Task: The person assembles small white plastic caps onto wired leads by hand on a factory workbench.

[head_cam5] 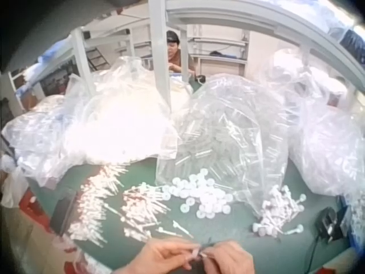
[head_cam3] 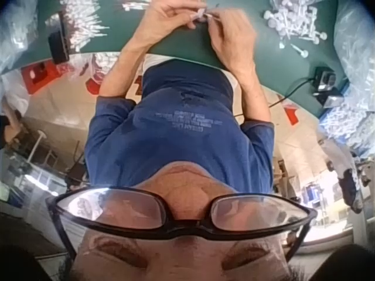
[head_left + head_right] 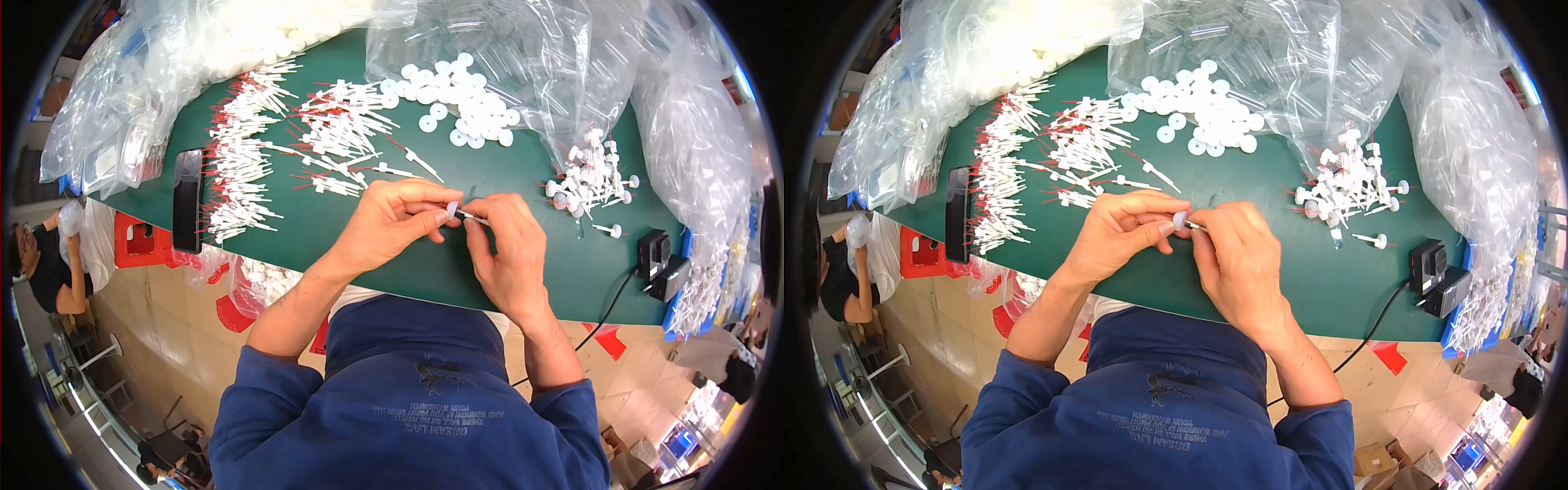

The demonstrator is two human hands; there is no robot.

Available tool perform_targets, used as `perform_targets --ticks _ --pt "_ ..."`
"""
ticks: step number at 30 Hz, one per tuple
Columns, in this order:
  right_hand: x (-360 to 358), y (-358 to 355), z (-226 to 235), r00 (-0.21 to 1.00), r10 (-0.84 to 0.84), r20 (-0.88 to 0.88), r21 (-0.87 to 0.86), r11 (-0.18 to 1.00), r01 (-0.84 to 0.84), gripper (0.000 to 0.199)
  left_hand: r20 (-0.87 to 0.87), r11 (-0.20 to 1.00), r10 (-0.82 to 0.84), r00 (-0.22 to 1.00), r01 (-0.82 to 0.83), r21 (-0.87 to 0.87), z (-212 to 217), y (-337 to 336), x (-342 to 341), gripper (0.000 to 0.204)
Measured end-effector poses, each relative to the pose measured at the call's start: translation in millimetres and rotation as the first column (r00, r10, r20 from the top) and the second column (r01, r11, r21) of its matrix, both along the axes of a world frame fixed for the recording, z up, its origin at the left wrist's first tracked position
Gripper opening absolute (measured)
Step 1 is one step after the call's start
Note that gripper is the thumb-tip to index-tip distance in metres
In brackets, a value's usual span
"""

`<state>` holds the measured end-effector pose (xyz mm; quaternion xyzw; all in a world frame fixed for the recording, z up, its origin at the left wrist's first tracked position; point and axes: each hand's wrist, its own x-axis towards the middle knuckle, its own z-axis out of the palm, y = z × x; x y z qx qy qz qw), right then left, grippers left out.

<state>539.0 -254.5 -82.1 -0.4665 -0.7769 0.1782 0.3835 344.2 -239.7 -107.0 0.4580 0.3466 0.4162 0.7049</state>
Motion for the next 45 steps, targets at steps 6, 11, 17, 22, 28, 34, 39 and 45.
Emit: perform_targets --ticks 6,11,17,22,28,34,39,45 --pt "3 -1 1 1.000 -0.015 -0.002 -0.100 0.995 0.015 0.017 0.037 0.993 -0.004 0.999 0.009 -0.119 -1 1 0 0.026" --pt "2 -2 -5 0.996 -0.024 0.086 -0.001 1.000 0.024 0.017 0.021 0.990 -0.001 1.000 0.004 -0.139 -3 2 3 0.024" --pt "-3 -1 -8 0.997 -0.002 0.078 0.040 0.999 -0.002 0.017 0.081 0.991 0.004 0.997 0.007 -0.133 -6 1 2 0.022" --pt "-9 -6 -22 0.995 -0.047 0.083 0.098 0.994 0.039 0.017 0.054 0.993 0.013 0.998 -0.007 -0.122 -4 0 4 0.020" --pt "21 2 -11 0.991 -0.133 0.010 0.074 0.988 0.132 0.017 -0.245 0.996 -0.090 0.965 0.081 -0.044 24 22 8 0.029" --pt "67 24 24 0.837 -0.547 0.004 0.406 0.766 0.498 0.031 -0.671 0.629 0.627 0.396 0.251 0.736 10 77 4 0.025" --pt "15 22 9 0.964 -0.158 0.214 0.227 0.968 0.108 0.038 -0.670 0.667 0.592 0.448 0.193 0.719 2 83 4 0.024" --pt "-44 50 -15 0.948 0.028 0.318 0.054 0.997 -0.047 0.020 -0.313 0.910 0.383 0.869 -0.297 0.289 29 62 -29 0.025"
